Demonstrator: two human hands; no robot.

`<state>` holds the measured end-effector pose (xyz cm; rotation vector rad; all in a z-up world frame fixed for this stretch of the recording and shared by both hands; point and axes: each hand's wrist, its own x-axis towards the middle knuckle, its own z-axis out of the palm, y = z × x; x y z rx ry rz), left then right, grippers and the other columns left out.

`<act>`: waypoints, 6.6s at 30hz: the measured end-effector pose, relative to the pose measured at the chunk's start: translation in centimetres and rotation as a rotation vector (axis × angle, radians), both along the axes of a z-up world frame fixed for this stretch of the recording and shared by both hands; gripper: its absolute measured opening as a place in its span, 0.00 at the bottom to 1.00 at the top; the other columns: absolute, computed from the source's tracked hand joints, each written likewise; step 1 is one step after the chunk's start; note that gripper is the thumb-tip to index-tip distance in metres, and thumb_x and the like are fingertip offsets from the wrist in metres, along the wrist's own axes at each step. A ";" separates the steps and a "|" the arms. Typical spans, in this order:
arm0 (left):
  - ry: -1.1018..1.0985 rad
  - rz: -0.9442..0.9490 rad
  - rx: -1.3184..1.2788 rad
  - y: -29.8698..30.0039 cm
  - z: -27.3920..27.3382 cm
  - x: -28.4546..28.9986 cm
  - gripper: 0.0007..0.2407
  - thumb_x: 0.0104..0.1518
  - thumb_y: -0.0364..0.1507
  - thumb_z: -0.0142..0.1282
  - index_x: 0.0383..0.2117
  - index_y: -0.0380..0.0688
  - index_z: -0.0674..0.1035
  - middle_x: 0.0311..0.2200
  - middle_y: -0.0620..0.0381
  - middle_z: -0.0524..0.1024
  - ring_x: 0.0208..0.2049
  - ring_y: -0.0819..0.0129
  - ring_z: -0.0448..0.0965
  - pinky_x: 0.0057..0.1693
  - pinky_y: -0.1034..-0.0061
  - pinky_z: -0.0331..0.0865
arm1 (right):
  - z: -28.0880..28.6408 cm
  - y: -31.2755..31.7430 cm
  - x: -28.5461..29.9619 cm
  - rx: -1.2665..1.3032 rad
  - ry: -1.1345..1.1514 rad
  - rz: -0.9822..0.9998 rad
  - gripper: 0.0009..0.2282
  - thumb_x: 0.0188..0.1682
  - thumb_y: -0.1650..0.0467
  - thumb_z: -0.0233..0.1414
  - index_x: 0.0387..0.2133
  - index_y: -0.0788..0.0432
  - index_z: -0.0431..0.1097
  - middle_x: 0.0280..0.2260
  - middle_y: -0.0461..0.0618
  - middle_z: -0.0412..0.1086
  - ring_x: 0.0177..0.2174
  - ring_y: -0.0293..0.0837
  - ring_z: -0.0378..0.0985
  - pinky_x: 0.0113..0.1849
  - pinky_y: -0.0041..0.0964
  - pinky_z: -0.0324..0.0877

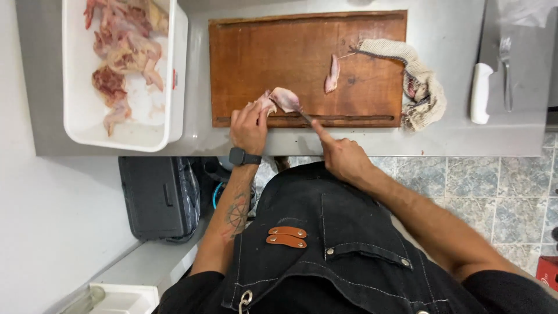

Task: Cutting and separating raw chicken parts on a wooden cutting board using a knife in a commercial kitchen setting.

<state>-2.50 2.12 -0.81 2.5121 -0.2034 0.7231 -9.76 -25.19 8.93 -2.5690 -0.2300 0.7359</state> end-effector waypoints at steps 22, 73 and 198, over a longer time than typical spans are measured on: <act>-0.004 0.017 -0.108 3.5 -0.7 2.1 0.09 0.55 0.29 0.76 0.32 0.45 0.83 0.35 0.53 0.85 0.36 0.58 0.83 0.47 0.69 0.76 | 3.8 2.5 -0.7 -0.142 0.082 0.060 0.34 0.57 0.72 0.45 0.78 0.41 0.47 0.30 0.71 0.80 0.35 0.74 0.86 0.38 0.67 0.80; 0.486 -0.300 0.039 2.9 1.3 10.8 0.16 0.55 0.36 0.66 0.50 0.55 0.86 0.38 0.50 0.79 0.40 0.45 0.85 0.46 0.56 0.80 | -0.7 -2.8 5.1 -0.040 0.023 0.151 0.28 0.61 0.65 0.43 0.76 0.31 0.49 0.45 0.62 0.81 0.40 0.70 0.86 0.41 0.67 0.81; 0.229 -0.425 -0.204 -8.5 -0.4 9.6 0.43 0.52 0.34 0.80 0.74 0.40 0.63 0.54 0.42 0.78 0.56 0.44 0.78 0.64 0.52 0.70 | -1.3 -8.1 1.4 -0.022 -0.130 -0.211 0.28 0.62 0.65 0.44 0.78 0.37 0.50 0.38 0.66 0.81 0.38 0.72 0.85 0.43 0.69 0.78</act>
